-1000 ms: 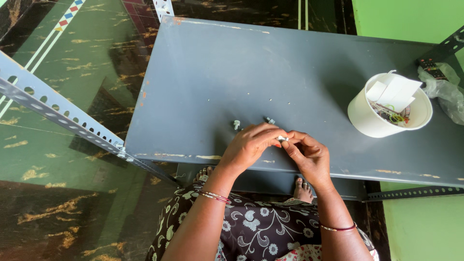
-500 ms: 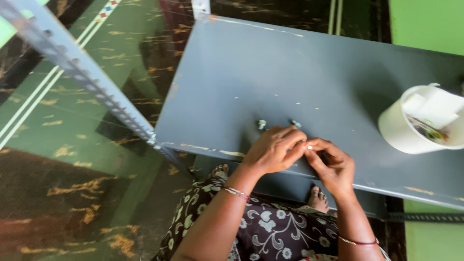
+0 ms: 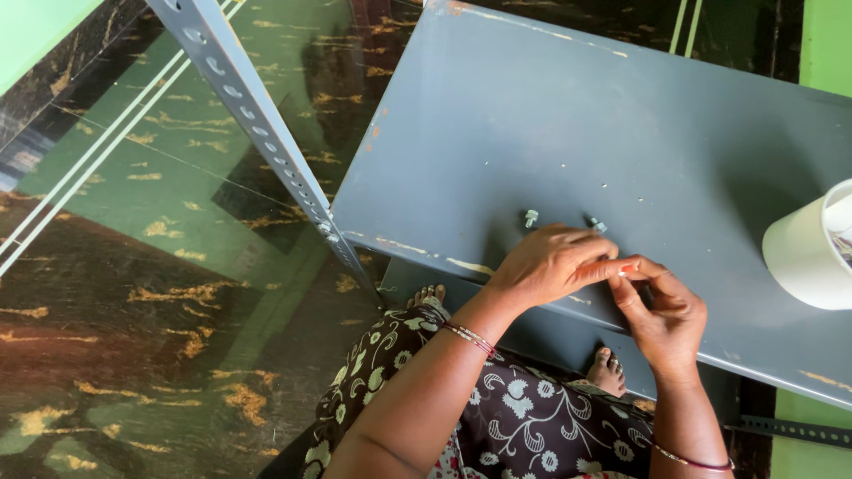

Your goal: The person sorts small metal bolts and nuts on a grey metal shelf. They then pick up a bolt and a nut, thread them together by hand, and insert the bolt into a hole on the vertical metal frame of the shelf. The person repeats this process, securing the shelf to the frame with multiple bolts.

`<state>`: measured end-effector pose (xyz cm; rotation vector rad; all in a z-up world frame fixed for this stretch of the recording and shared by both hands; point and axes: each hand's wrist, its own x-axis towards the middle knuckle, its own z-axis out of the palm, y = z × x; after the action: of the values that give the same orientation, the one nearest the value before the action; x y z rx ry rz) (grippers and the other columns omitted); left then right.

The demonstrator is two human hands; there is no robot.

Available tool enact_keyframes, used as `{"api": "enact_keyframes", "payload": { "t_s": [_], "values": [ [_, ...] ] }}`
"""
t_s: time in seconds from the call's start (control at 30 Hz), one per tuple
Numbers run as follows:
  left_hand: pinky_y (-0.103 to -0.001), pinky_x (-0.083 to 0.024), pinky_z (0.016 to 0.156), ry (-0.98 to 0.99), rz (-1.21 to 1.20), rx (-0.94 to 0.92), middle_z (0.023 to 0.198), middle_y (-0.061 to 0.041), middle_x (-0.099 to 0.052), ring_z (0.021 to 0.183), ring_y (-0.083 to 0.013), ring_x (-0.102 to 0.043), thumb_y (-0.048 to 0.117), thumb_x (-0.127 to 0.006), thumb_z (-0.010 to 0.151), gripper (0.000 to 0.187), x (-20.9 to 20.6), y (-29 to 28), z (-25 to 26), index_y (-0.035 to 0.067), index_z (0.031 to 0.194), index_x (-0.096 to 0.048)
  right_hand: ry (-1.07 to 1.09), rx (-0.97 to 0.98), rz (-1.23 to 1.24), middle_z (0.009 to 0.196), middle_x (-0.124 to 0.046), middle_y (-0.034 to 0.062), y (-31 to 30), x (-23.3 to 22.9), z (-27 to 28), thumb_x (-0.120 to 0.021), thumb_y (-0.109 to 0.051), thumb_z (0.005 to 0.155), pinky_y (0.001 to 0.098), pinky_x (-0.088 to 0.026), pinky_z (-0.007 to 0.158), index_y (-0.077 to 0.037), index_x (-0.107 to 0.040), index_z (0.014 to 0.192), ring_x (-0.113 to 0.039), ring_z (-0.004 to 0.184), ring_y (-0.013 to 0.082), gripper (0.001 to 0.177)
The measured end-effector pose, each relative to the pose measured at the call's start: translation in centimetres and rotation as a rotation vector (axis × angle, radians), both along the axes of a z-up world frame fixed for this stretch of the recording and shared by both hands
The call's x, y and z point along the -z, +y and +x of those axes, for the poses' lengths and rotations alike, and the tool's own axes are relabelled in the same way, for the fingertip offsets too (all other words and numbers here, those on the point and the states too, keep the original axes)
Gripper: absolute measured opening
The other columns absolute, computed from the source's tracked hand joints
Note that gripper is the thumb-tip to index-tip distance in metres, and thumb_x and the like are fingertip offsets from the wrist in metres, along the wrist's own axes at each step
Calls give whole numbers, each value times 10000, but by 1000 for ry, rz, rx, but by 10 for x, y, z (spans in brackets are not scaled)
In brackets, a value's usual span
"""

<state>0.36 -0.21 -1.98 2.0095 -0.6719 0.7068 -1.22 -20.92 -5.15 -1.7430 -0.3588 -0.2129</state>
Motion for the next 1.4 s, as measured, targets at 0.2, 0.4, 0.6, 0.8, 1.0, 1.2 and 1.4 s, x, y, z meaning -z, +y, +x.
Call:
{"api": "enact_keyframes", "payload": {
  "t_s": [0.2, 0.4, 0.6, 0.8, 1.0, 1.2, 1.4],
  "values": [
    [-355, -582, 755, 69, -116, 203, 1088, -23, -709, 909, -225, -716, 226, -682, 957, 315, -14, 5, -5, 161, 1252, -590, 30, 6, 82, 1071, -706, 55, -2, 0, 5, -676, 13, 1004, 246, -525, 909, 86, -664, 1251, -626, 962, 99, 257],
    [-362, -583, 755, 77, -47, 115, 1068, -3, -740, 941, -229, -722, 56, -668, 933, 275, -18, 6, -9, 173, 1182, -648, 72, 12, 114, 1046, -710, 44, 0, -2, 4, -701, 15, 980, 244, -526, 910, 70, -674, 1236, -628, 955, 85, 264],
    [-389, -557, 719, 72, 4, 102, 1000, -45, -702, 873, -280, -690, 100, -665, 948, 233, -15, 3, -3, 127, 1178, -632, 72, 10, 113, 1016, -715, 33, 5, -11, 2, -718, 13, 966, 245, -538, 905, 57, -681, 1201, -638, 941, 83, 242],
    [-391, -525, 673, 74, 7, 124, 912, -52, -657, 780, -279, -655, 193, -632, 1022, 108, -12, 5, -4, 87, 1034, -616, 11, 22, 4, 1008, -692, 19, 10, -18, -4, -743, 20, 942, 235, -533, 882, 29, -710, 1137, -638, 921, 80, 198],
    [-401, -469, 555, -5, 16, 31, 667, -63, -562, 592, -269, -580, 300, -698, 984, 403, -5, 1, 2, 73, 711, -506, -44, 10, -88, 973, -682, 15, 10, -22, -5, -778, 6, 883, 230, -543, 841, 2, -724, 1121, -641, 888, 77, 244],
    [-404, -438, 516, -7, 55, -52, 565, -79, -511, 515, -270, -530, 306, -756, 956, 505, -4, 0, 4, 65, 612, -476, -40, 22, -105, 958, -688, 20, 13, -24, -7, -790, -9, 877, 231, -547, 823, 0, -738, 1126, -648, 881, 84, 255],
    [-346, -550, 605, 24, -55, 91, 881, -41, -702, 719, -237, -694, 241, -679, 997, 154, -17, 2, -5, 90, 1018, -656, -6, 46, -79, 967, -688, 18, 12, -22, -4, -784, -26, 888, 230, -547, 832, 6, -731, 1126, -647, 876, 81, 245]
  ]
}}
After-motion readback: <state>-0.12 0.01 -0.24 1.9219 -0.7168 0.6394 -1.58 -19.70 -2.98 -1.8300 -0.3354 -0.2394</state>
